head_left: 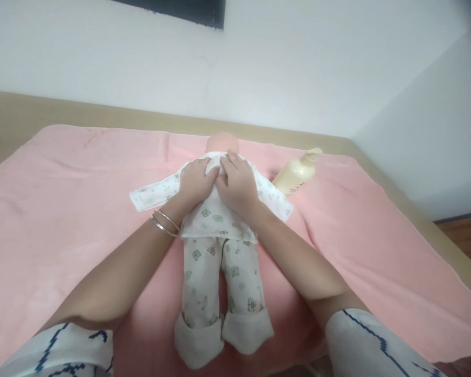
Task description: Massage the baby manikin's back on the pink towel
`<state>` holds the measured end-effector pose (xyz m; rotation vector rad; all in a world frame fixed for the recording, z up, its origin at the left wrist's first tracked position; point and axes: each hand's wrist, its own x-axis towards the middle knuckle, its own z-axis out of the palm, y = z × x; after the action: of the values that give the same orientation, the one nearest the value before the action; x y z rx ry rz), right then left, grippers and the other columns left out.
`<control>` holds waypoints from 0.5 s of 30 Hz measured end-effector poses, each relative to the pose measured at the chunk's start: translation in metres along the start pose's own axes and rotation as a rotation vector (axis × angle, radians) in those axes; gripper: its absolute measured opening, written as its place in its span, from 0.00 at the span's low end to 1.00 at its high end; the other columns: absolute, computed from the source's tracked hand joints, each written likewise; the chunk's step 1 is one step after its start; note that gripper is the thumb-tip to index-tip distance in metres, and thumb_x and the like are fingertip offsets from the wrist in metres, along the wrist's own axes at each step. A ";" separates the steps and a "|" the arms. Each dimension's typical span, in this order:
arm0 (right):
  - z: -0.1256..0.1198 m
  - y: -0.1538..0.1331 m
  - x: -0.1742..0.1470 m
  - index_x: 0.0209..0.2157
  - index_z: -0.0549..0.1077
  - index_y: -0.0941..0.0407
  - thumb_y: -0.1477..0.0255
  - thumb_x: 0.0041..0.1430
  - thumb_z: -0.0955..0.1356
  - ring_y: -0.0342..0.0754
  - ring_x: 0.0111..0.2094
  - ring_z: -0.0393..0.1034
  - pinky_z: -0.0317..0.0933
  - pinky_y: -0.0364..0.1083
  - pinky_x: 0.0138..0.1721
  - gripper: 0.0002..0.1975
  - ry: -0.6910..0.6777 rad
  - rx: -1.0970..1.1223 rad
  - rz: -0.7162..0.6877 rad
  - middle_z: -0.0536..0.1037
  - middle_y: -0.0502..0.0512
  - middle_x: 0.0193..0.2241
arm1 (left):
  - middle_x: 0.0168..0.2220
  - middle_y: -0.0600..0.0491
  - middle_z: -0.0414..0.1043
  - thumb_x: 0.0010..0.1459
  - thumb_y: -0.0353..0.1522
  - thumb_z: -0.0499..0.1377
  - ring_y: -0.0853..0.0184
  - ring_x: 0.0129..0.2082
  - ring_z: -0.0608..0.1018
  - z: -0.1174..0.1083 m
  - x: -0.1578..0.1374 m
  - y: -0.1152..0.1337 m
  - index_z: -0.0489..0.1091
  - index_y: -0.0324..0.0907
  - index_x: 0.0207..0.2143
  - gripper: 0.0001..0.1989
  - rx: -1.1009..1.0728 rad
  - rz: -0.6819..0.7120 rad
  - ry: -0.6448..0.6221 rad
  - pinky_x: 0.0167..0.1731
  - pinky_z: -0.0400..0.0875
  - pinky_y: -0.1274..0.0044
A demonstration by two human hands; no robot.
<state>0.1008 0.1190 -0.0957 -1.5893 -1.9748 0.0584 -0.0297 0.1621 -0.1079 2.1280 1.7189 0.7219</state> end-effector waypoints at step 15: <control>0.004 0.004 0.001 0.62 0.69 0.67 0.74 0.65 0.59 0.61 0.70 0.59 0.52 0.65 0.72 0.27 -0.036 0.044 0.029 0.68 0.70 0.66 | 0.66 0.43 0.68 0.67 0.42 0.47 0.52 0.66 0.69 -0.001 0.000 0.002 0.65 0.37 0.67 0.31 0.000 0.000 -0.015 0.68 0.61 0.61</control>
<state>0.1021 0.1223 -0.1002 -1.5990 -1.9647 0.1424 -0.0290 0.1613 -0.1060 2.1283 1.7109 0.7044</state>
